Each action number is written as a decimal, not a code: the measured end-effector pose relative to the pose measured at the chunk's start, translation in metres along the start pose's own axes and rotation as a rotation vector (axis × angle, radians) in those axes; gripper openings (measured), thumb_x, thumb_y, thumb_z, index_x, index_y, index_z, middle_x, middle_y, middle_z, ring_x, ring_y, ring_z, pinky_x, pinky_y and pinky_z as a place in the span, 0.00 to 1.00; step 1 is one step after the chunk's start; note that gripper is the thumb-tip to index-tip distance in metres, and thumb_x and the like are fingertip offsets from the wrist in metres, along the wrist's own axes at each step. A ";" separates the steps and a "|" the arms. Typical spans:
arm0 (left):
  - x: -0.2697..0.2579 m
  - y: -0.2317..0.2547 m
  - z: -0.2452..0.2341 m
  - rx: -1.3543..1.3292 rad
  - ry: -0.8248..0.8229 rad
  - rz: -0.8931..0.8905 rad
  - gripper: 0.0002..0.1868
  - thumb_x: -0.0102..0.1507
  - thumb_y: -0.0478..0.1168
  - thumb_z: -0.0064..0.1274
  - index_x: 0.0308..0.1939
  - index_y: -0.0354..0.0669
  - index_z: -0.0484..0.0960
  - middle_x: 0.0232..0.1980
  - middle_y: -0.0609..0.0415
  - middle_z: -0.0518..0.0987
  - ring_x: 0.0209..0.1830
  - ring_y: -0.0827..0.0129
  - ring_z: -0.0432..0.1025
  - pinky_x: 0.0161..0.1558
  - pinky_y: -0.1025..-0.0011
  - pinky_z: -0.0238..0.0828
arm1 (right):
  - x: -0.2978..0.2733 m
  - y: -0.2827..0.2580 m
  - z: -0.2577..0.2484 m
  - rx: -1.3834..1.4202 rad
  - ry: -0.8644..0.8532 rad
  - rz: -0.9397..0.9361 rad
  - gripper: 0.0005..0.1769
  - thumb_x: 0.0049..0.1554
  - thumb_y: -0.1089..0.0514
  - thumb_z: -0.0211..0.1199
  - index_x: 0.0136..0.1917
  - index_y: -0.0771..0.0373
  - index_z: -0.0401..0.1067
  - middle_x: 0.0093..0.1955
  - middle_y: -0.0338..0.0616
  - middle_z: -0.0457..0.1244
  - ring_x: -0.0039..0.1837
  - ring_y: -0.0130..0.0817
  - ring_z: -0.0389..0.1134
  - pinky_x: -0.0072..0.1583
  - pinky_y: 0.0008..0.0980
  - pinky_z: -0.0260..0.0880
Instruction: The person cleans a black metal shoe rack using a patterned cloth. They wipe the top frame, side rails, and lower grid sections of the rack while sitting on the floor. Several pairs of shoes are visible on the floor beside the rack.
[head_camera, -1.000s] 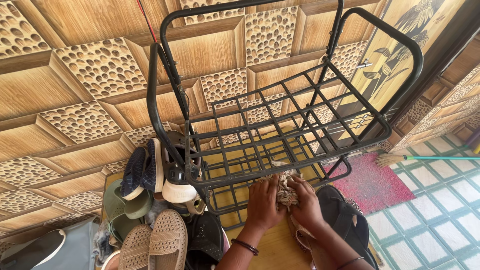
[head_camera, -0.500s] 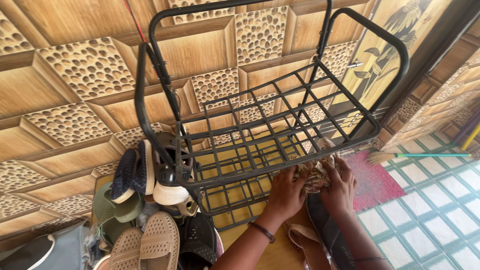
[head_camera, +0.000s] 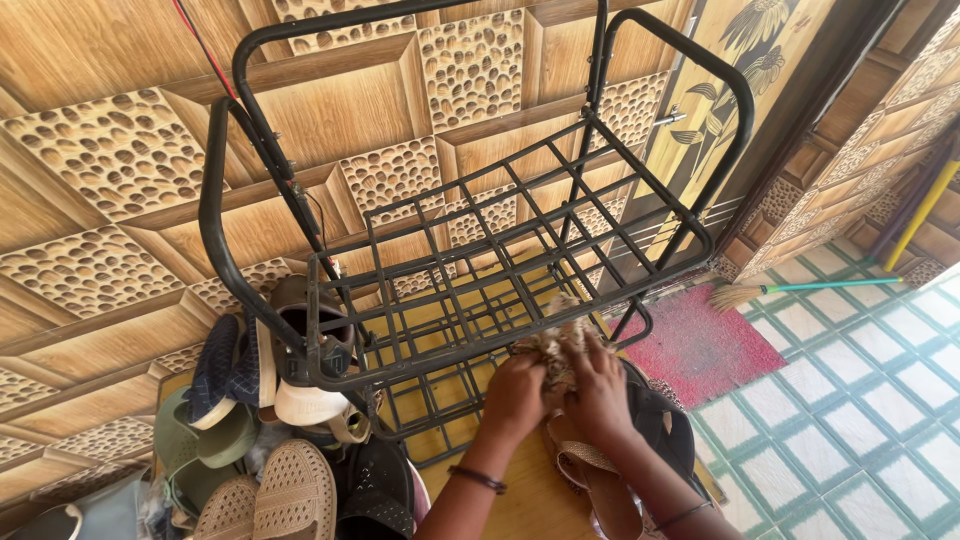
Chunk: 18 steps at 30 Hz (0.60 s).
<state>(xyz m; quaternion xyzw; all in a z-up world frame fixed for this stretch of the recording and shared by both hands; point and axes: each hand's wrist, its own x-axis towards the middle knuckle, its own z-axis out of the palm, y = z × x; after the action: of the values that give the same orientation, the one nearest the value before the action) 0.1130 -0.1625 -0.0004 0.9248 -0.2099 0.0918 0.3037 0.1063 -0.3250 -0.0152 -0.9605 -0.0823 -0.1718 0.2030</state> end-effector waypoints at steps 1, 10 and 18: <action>-0.005 -0.001 -0.005 -0.014 0.002 -0.025 0.09 0.65 0.27 0.49 0.42 0.34 0.85 0.52 0.45 0.84 0.52 0.57 0.78 0.60 0.61 0.76 | -0.003 -0.005 0.000 0.059 -0.016 -0.002 0.47 0.42 0.68 0.65 0.74 0.48 0.63 0.79 0.56 0.50 0.78 0.57 0.50 0.75 0.55 0.51; -0.014 0.012 -0.041 -0.173 0.119 -0.107 0.17 0.58 0.29 0.59 0.52 0.38 0.84 0.49 0.42 0.83 0.50 0.51 0.77 0.54 0.60 0.76 | 0.018 0.003 -0.022 0.597 -0.034 0.089 0.42 0.40 0.68 0.66 0.70 0.57 0.66 0.72 0.50 0.59 0.71 0.50 0.65 0.67 0.45 0.71; 0.001 0.034 0.001 0.020 0.223 0.125 0.24 0.57 0.32 0.61 0.58 0.33 0.81 0.62 0.39 0.77 0.63 0.49 0.69 0.63 0.55 0.68 | 0.013 0.042 -0.032 0.093 0.088 0.110 0.41 0.43 0.67 0.68 0.70 0.54 0.67 0.77 0.54 0.53 0.77 0.55 0.53 0.74 0.55 0.54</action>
<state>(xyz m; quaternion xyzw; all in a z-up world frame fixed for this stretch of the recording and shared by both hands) 0.0990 -0.1883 0.0169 0.8969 -0.2312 0.2149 0.3097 0.1186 -0.3755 0.0021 -0.9447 -0.0285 -0.1982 0.2597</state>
